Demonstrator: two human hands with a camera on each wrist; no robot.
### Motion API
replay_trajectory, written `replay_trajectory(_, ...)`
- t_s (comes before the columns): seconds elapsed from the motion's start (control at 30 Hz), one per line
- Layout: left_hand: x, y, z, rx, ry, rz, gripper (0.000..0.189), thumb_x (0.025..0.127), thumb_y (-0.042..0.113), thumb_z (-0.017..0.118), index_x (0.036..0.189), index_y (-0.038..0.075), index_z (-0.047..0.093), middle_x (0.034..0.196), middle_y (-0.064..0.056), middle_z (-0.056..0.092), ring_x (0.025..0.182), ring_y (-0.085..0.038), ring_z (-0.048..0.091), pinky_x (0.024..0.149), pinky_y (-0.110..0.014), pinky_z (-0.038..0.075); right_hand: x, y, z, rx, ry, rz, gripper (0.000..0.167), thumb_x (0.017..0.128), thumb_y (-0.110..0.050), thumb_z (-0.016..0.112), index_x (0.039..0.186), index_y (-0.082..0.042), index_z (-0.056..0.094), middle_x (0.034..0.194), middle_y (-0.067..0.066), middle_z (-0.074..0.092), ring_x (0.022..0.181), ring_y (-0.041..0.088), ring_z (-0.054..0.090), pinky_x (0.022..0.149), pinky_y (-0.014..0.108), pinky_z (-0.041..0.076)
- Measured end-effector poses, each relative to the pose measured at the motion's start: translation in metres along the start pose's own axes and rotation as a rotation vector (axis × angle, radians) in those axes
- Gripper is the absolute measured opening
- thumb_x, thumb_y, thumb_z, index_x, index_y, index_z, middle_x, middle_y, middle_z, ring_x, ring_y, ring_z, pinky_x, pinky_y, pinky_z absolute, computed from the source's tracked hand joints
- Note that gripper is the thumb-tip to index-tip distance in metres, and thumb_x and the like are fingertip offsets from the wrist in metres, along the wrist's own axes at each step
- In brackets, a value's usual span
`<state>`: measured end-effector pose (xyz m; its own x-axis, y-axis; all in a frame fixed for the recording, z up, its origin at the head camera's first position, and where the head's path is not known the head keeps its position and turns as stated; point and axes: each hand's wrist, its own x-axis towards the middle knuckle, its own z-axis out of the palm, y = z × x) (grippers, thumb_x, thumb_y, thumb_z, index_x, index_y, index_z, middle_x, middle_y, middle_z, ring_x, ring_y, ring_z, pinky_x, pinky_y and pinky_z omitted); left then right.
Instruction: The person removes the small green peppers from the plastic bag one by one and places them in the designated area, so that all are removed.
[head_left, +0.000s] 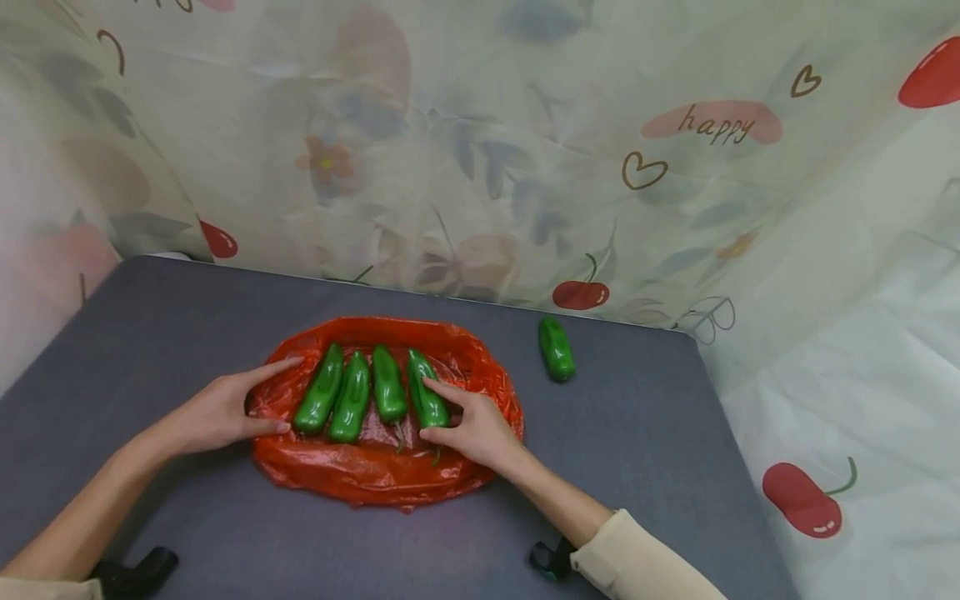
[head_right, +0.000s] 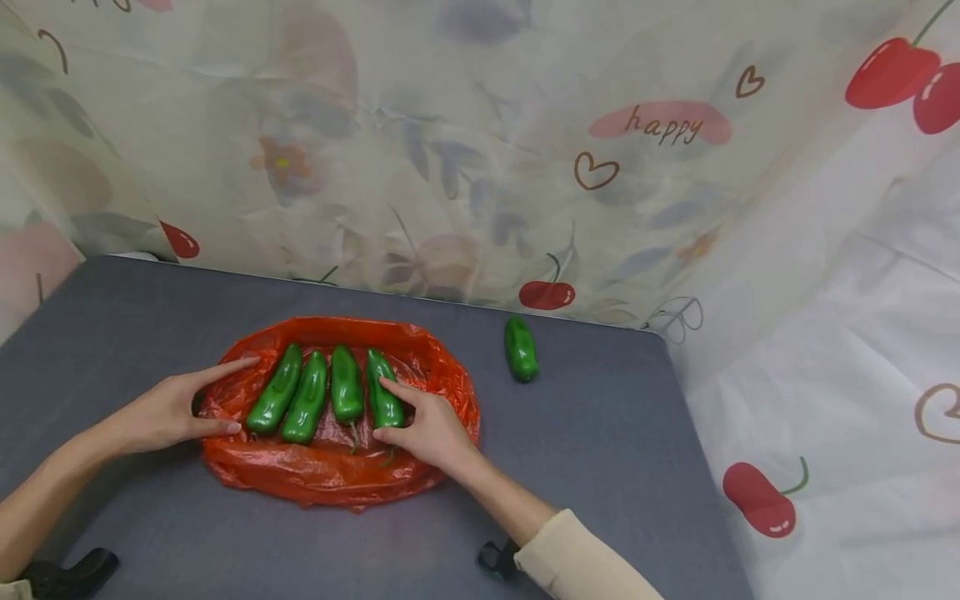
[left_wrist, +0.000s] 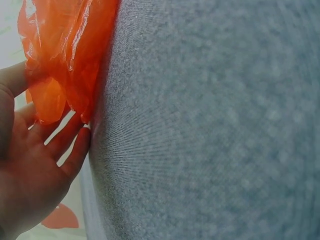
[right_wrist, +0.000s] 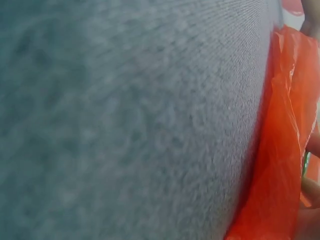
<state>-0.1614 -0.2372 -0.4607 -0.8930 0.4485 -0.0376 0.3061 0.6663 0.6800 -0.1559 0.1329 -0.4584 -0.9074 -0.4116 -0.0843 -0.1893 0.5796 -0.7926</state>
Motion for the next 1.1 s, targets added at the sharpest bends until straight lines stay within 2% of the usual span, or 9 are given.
replay_trajectory(0.03,0.0,0.0,0.0,-0.001,-0.001,-0.004,0.09,0.081,0.045,0.081,0.153,0.012,0.038,0.134,-0.028,0.054,0.112,-0.036,0.057,0.09,-0.057,0.047,-0.001,0.0,-0.001,0.02,-0.008,-0.001,0.071,0.084,-0.023,0.082,0.147,-0.026,0.05,0.126,0.003,0.066,0.083,0.006,0.065,0.069,0.021,0.051)
replay_trajectory(0.1,0.0,-0.001,0.0,-0.003,-0.002,-0.009,0.09,0.081,0.044,0.081,0.153,0.012,0.038,0.135,-0.028,0.053,0.112,-0.036,0.057,0.091,-0.057,0.047,-0.002,0.001,-0.003,0.048,-0.021,0.002,0.071,0.084,-0.021,0.082,0.147,-0.026,0.05,0.14,0.003,0.057,0.096,0.009,0.067,0.075,0.023,0.054)
replay_trajectory(0.2,0.001,-0.001,0.0,-0.002,-0.004,-0.004,0.09,0.081,0.044,0.081,0.153,0.012,0.038,0.134,-0.028,0.054,0.111,-0.035,0.057,0.09,-0.056,0.048,-0.004,0.003,-0.005,0.088,-0.031,0.004,0.072,0.084,-0.019,0.082,0.147,-0.026,0.05,0.14,0.006,0.057,0.102,0.014,0.068,0.078,0.024,0.055)
replay_trajectory(0.37,0.001,0.0,0.0,-0.004,-0.001,-0.002,0.089,0.081,0.042,0.082,0.153,0.012,0.038,0.134,-0.028,0.054,0.111,-0.035,0.057,0.089,-0.056,0.048,-0.007,0.004,-0.012,0.124,-0.037,-0.007,0.071,0.083,-0.017,0.082,0.146,-0.027,0.051,0.133,0.007,0.061,0.099,0.014,0.07,0.076,0.025,0.055)
replay_trajectory(0.63,0.001,0.001,0.0,-0.006,-0.002,-0.001,0.088,0.081,0.038,0.082,0.153,0.013,0.038,0.136,-0.028,0.052,0.113,-0.035,0.056,0.091,-0.057,0.047,-0.013,0.001,-0.025,0.256,-0.061,-0.019,0.069,0.084,-0.014,0.081,0.145,-0.028,0.052,0.15,0.001,0.046,0.101,0.021,0.069,0.078,0.029,0.056)
replay_trajectory(0.8,0.001,0.001,0.0,-0.003,-0.004,-0.002,0.088,0.081,0.037,0.083,0.153,0.012,0.038,0.136,-0.028,0.053,0.109,-0.032,0.056,0.09,-0.055,0.048,-0.016,0.002,-0.033,0.284,-0.056,-0.015,0.07,0.084,-0.01,0.08,0.146,-0.024,0.051,0.144,0.008,0.051,0.103,0.025,0.069,0.08,0.03,0.056)
replay_trajectory(0.9,0.001,0.001,0.0,-0.011,-0.007,0.0,0.088,0.081,0.038,0.083,0.153,0.011,0.038,0.136,-0.029,0.052,0.111,-0.034,0.056,0.09,-0.057,0.047,-0.019,0.001,-0.039,0.281,-0.045,-0.016,0.07,0.085,-0.009,0.079,0.148,-0.021,0.049,0.146,0.009,0.05,0.102,0.025,0.069,0.081,0.029,0.056)
replay_trajectory(1.1,0.0,0.0,0.001,-0.015,-0.007,-0.005,0.089,0.082,0.041,0.081,0.153,0.013,0.038,0.137,-0.029,0.051,0.115,-0.038,0.055,0.092,-0.059,0.046,-0.026,0.003,-0.053,0.324,-0.003,-0.006,0.067,0.087,-0.01,0.078,0.147,-0.023,0.051,0.139,0.013,0.055,0.104,0.024,0.068,0.081,0.029,0.056)
